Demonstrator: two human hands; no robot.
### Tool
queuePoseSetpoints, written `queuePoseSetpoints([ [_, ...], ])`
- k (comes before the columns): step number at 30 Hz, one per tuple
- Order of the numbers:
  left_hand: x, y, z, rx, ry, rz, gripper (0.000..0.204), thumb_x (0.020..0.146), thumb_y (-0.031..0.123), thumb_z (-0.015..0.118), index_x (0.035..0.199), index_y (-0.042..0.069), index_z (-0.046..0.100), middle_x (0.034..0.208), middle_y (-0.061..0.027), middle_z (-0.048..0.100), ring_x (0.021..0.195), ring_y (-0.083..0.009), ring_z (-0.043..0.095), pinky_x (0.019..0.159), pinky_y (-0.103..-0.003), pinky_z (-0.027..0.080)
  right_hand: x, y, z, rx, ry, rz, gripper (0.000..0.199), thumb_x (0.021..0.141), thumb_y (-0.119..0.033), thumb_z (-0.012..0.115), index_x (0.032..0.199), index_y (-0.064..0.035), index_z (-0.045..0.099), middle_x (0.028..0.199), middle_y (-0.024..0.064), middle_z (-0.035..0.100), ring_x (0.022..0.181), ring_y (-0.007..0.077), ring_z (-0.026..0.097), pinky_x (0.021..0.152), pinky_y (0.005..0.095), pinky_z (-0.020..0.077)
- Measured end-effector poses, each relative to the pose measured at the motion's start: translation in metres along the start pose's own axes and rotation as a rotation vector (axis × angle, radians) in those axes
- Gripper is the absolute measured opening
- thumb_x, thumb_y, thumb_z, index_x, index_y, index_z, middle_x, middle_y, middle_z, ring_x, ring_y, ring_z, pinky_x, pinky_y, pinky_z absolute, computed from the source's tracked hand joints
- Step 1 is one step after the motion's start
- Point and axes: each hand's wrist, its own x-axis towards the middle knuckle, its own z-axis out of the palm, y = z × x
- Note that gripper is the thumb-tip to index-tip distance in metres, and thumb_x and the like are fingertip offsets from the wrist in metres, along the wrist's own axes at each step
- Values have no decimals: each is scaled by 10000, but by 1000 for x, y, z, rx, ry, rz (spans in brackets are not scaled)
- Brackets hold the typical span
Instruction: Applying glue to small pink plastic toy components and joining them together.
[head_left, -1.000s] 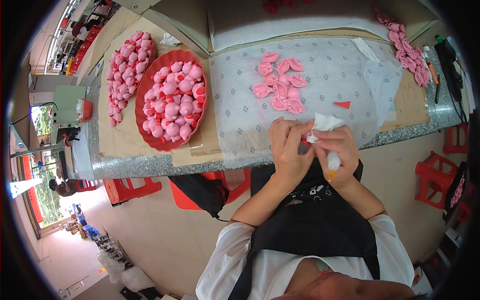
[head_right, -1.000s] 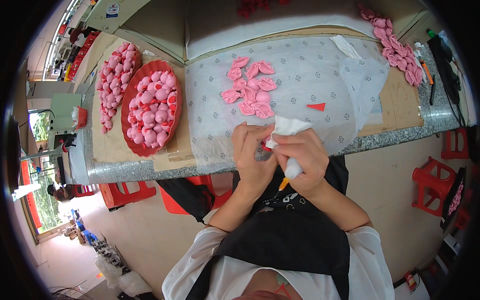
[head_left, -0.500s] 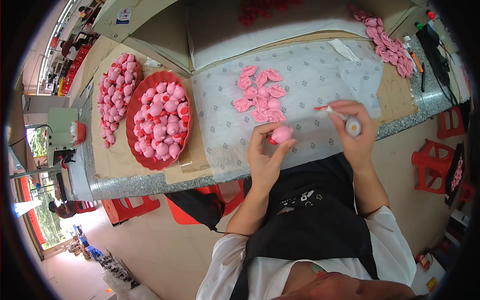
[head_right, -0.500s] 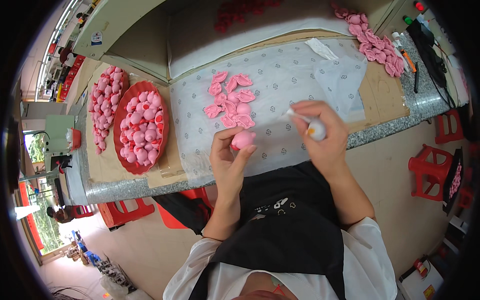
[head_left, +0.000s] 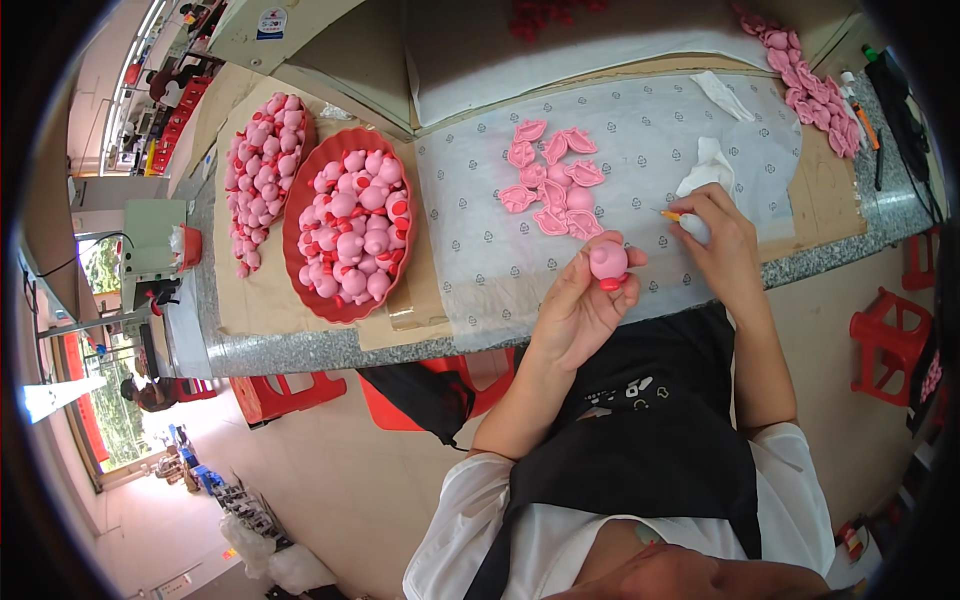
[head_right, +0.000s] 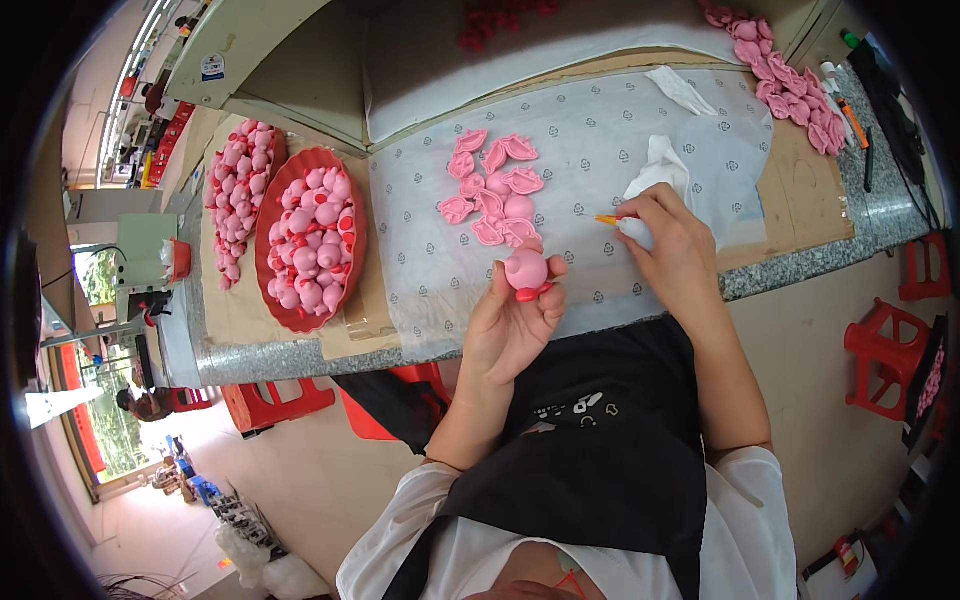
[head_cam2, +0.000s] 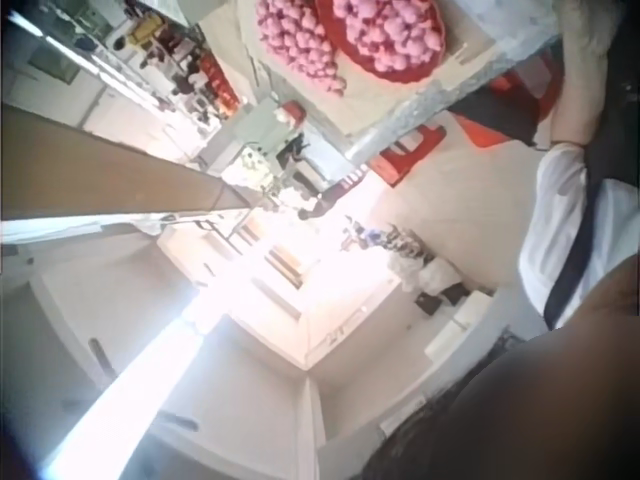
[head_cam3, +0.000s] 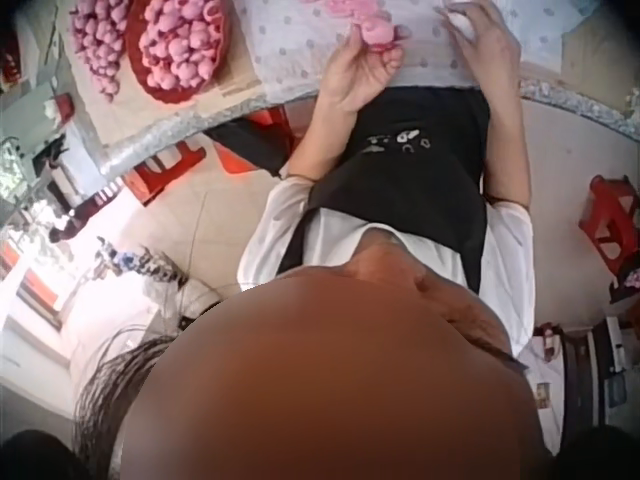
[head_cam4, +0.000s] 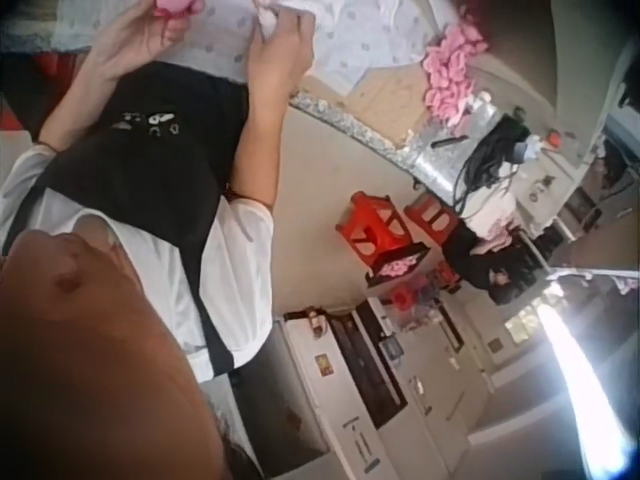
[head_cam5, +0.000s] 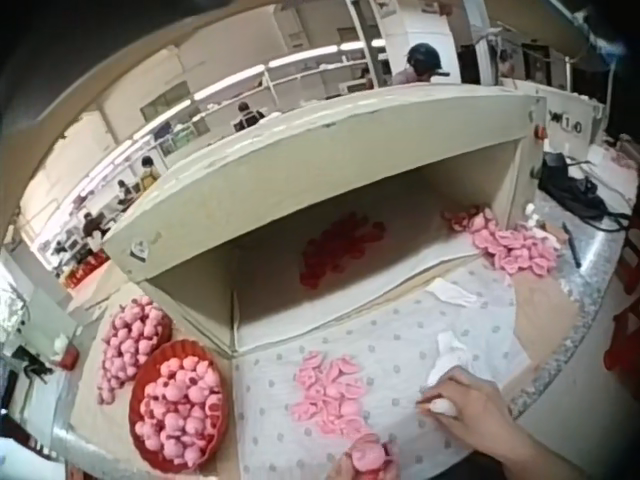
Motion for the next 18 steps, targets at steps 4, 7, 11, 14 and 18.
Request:
queuePoseSetpoints([
  [4,1,-1,-4,-71,-73,-47,323,855,298,389,1090,77,398,943,-131,493,737,-179,475,683,-268,405,0,4,2,18,32,-12,211,625,46,593,819,-15,534,760,76,506,684,216,523,604,252,399],
  [7,1,-4,-3,-97,20,-63,313,855,297,388,1081,81,404,935,-125,495,730,-178,476,676,-267,406,-2,3,0,215,92,-28,180,634,57,588,792,-10,534,747,56,505,658,156,505,588,229,387],
  [11,3,-7,-5,-112,7,-74,300,855,289,391,1073,83,409,932,-115,496,747,-174,481,677,-265,409,-11,-14,-5,708,120,110,139,639,68,587,751,1,541,736,39,492,647,88,462,577,207,372],
  [14,3,-8,-1,-29,71,-36,299,854,285,396,1058,68,416,922,-100,497,755,-164,488,683,-256,410,-15,-29,-8,663,81,-40,133,629,68,593,735,3,549,735,56,496,630,106,476,559,206,375],
  [18,6,-15,7,111,185,66,305,857,273,397,1028,23,432,897,-84,494,734,-154,494,679,-250,415,-16,-42,9,560,50,-234,128,617,70,597,715,-3,557,735,73,500,615,128,496,535,216,388],
])
